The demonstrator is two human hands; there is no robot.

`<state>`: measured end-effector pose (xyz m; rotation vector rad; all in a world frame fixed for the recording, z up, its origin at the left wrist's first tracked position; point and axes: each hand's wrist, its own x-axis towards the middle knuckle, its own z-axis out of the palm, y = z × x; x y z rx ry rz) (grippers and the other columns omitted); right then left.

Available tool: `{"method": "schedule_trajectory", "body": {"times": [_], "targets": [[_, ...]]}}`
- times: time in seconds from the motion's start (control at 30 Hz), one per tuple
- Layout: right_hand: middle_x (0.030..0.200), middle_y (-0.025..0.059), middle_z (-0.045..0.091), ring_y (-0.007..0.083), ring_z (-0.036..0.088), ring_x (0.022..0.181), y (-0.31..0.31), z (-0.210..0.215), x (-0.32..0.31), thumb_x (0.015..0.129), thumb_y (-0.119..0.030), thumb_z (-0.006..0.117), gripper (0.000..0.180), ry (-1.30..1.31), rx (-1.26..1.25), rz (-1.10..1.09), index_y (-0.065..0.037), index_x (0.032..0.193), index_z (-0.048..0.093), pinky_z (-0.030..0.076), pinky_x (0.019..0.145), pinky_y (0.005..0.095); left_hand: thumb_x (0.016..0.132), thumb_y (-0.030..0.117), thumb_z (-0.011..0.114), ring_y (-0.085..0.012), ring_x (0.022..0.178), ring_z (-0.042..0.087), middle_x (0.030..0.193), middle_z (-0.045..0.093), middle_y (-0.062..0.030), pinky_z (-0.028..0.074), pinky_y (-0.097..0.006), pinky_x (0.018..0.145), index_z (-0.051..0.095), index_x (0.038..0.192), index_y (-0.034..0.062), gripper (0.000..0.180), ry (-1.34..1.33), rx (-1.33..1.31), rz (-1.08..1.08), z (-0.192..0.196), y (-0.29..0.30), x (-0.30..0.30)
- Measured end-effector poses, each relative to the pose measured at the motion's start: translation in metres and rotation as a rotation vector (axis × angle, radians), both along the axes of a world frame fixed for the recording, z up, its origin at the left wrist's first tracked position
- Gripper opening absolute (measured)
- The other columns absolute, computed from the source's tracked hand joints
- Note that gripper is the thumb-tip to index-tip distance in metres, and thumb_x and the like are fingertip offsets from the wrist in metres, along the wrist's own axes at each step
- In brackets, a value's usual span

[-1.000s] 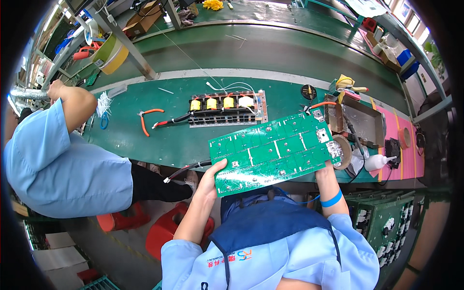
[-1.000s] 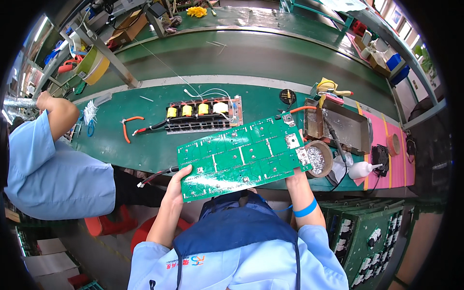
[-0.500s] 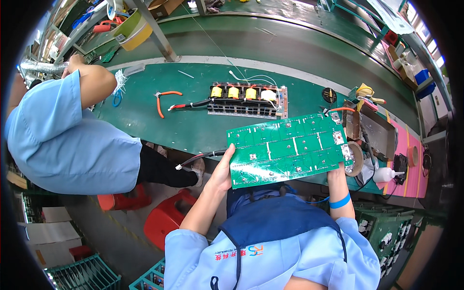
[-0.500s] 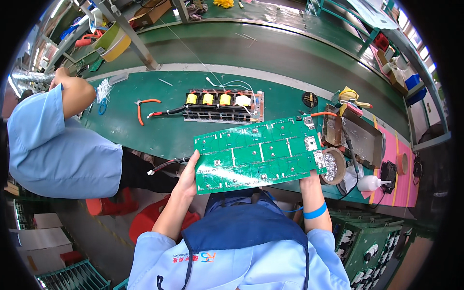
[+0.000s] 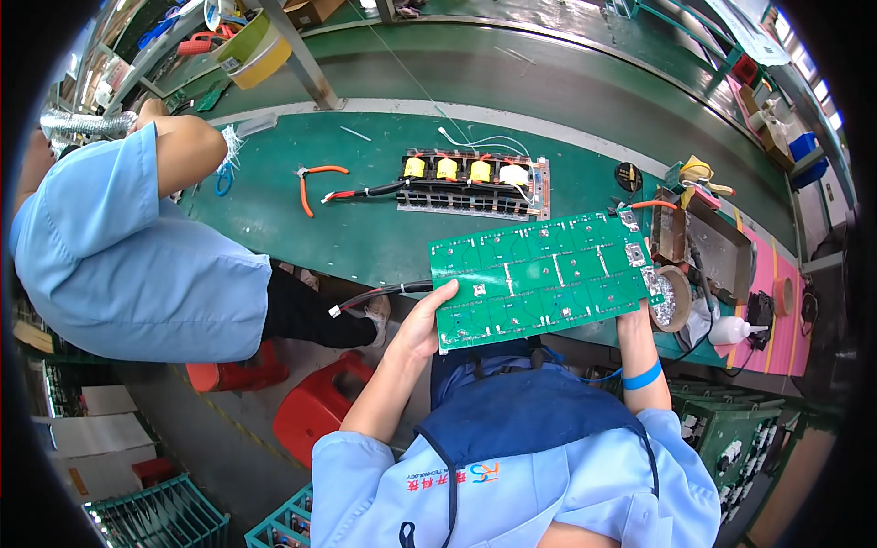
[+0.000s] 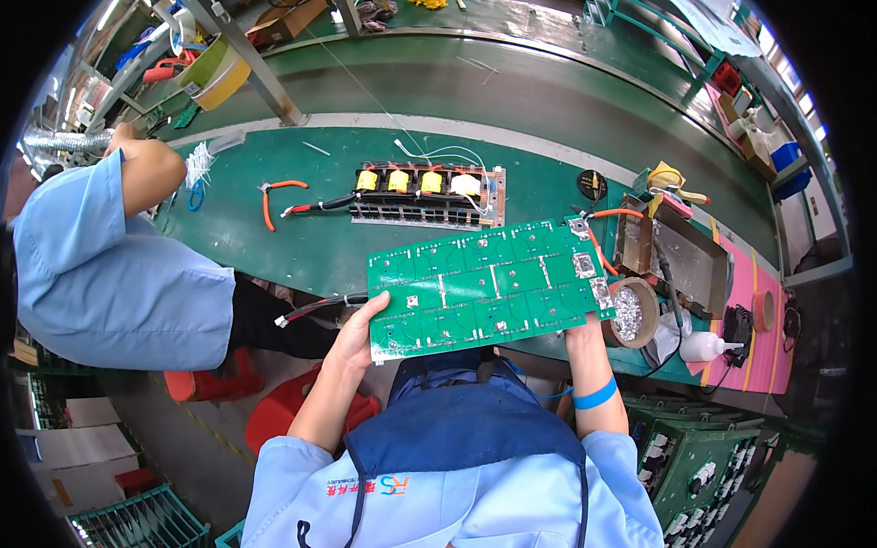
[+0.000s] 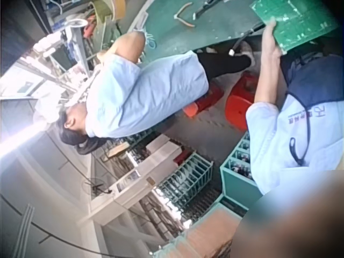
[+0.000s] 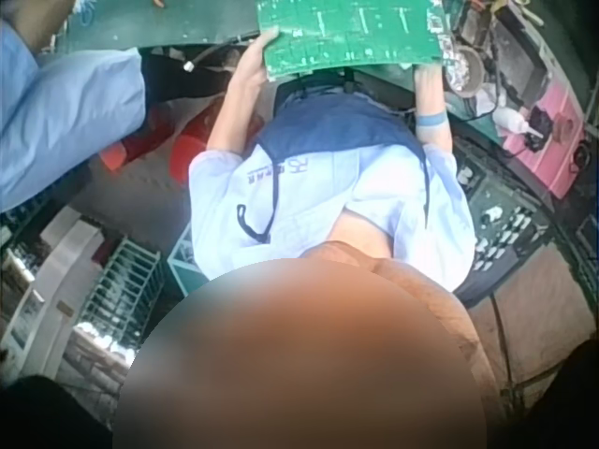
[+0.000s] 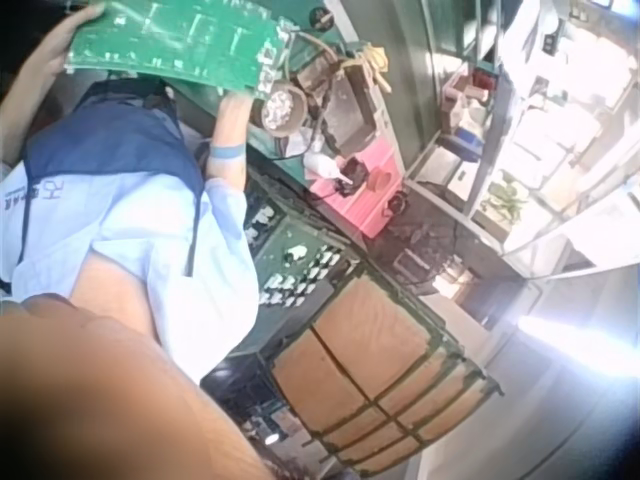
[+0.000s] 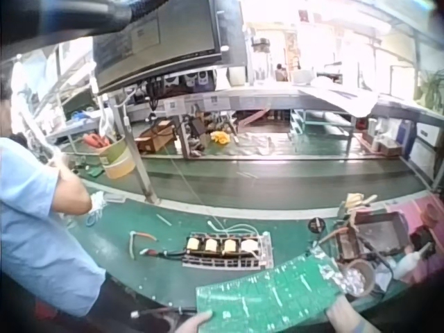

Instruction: The person assembles electronic circuit boards at a factory workstation. They pick up green PCBs, inspect them, and place them into a teal storage rack. They also handle a larger board with yellow capacitors, using a soldering iron to work on connections and wires. The person repeatedly moves between the workbench and the rack to organize the components.

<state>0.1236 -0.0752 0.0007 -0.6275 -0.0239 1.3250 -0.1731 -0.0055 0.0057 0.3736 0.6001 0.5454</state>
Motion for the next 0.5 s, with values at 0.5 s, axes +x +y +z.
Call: {"method": "schedule_trajectory", "body": {"times": [0.5], "targets": [[0.097, 0.0066, 0.057, 0.0189, 0.055, 0.085, 0.0039, -0.0007, -0.0057, 0.084, -0.041, 0.042, 0.039, 0.01, -0.004, 0.006, -0.008, 0.102, 0.053, 0.045, 0.075, 0.0325, 0.085, 0.046, 0.04, -0.0204, 0.108, 0.044, 0.12, 0.043, -0.0102, 0.038, -0.035, 0.089, 0.038, 0.122, 0.0059, 0.055, 0.0, 0.025, 0.057, -0.0009, -0.0014, 0.0026]]}}
